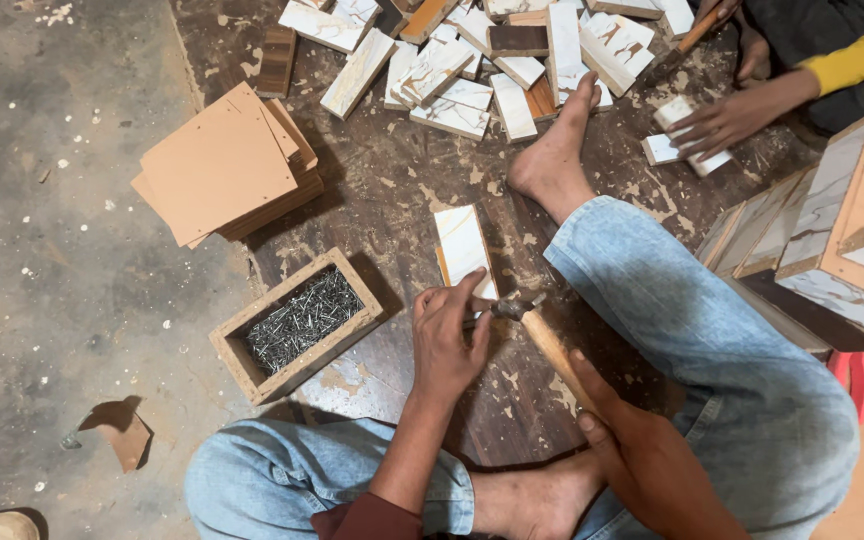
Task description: The person sits on the workshop floor assembling small wooden boxes. They take nails from a wooden nail box, position white wooden side pieces against a base panel, and hammer the nails in, occasionally using red-handled pliers to hold or pull nails, then set finished boxes aside.
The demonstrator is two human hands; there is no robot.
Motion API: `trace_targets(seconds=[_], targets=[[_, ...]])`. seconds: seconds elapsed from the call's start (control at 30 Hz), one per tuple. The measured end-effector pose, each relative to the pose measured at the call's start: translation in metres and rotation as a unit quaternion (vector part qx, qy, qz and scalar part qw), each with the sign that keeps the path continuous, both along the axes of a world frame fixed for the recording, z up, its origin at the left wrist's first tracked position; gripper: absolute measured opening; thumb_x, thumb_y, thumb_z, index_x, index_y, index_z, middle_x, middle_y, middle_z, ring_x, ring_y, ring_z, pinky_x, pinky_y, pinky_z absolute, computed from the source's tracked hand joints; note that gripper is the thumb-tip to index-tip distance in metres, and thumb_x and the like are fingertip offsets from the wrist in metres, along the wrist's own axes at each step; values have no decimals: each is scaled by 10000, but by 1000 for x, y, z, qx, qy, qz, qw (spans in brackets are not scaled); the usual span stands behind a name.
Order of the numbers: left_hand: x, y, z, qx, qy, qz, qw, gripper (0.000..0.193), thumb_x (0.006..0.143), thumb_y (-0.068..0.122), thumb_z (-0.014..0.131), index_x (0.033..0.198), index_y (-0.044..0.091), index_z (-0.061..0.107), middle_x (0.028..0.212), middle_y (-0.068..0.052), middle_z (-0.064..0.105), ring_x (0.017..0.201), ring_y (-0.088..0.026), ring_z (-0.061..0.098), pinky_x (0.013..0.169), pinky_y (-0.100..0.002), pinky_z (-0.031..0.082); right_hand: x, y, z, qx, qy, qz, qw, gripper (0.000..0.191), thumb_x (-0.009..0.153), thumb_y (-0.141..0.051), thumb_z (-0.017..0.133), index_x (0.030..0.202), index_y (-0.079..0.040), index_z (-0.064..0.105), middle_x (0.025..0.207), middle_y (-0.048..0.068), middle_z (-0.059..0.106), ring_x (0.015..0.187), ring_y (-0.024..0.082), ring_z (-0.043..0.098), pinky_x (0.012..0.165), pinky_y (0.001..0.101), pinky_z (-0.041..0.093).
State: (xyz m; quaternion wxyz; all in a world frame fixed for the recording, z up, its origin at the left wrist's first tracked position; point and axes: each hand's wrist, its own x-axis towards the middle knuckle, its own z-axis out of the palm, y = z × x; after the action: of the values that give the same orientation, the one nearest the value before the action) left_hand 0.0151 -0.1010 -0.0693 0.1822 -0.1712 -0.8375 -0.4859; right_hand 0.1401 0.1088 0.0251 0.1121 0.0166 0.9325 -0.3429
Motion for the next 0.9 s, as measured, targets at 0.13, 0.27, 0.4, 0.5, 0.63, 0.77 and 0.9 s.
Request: trace_targets(seconds=[0.13, 0.27, 0.4, 0.5, 0.63, 0.77, 0.9], targets=[[-2, -4, 1, -13, -23, -13, 1000, 658, 859, 36, 762, 1472, 82, 526, 859, -58, 688, 902, -226, 667, 1047, -455, 445, -10, -15, 9, 38, -48, -24, 998, 722, 923, -251, 578, 1616, -320, 389, 1166, 178, 736, 1046, 398, 710, 877, 416, 569], [-6, -6, 4, -1, -15, -27, 1000, 705, 841, 20, 754, 1494, 66, 492, 861, -43, 689, 942, -230, 678, 1067, -470, 435, -13, -16, 11, 21, 44, -1, 999, 690, 904, -195, 602, 1566, -246, 416, 1201, 199, 717, 1063, 415, 694, 878, 432, 550], [-7, -7, 4, -1, -26, -29, 999, 729, 830, -3, 750, 1505, 62, 484, 863, -62, 673, 914, -233, 664, 1096, -484, 446, -9, -13, 4, 25, 66, -5, 997, 639, 893, -196, 627, 1508, -229, 459, 1207, 192, 715, 1058, 411, 698, 868, 432, 556], [-8, -6, 2, -1, -28, -31, 999, 759, 796, -24, 748, 1503, 55, 484, 844, -71, 677, 909, -240, 676, 1109, -506, 436, -8, -11, -5, 38, 13, -12, 999, 679, 901, -209, 623, 1557, -276, 456, 1170, 167, 736, 1027, 402, 709, 855, 426, 568], [-7, -7, -1, 27, -16, -36, 999, 735, 825, -8, 763, 1503, 53, 483, 867, -72, 696, 917, -256, 666, 1075, -487, 460, -9, -11, -12, 10, 129, 15, 991, 619, 907, -209, 603, 1501, -206, 430, 1228, 198, 719, 970, 399, 731, 795, 424, 570], [-7, -10, -5, 48, -90, -44, 994, 674, 837, 29, 768, 1478, 73, 564, 959, -87, 712, 961, -256, 659, 964, -435, 527, -10, -10, -13, 51, 8, -19, 998, 669, 910, -223, 613, 1547, -283, 416, 1080, 180, 752, 963, 400, 724, 824, 430, 576], [-12, -17, -10, -16, -32, -47, 998, 612, 775, 139, 866, 1340, 87, 637, 1229, -165, 605, 1185, -348, 560, 1023, -443, 487, -4, -5, -19, 21, 65, -15, 998, 656, 911, -201, 601, 1539, -220, 413, 1102, 222, 737, 958, 409, 727, 803, 433, 567]])
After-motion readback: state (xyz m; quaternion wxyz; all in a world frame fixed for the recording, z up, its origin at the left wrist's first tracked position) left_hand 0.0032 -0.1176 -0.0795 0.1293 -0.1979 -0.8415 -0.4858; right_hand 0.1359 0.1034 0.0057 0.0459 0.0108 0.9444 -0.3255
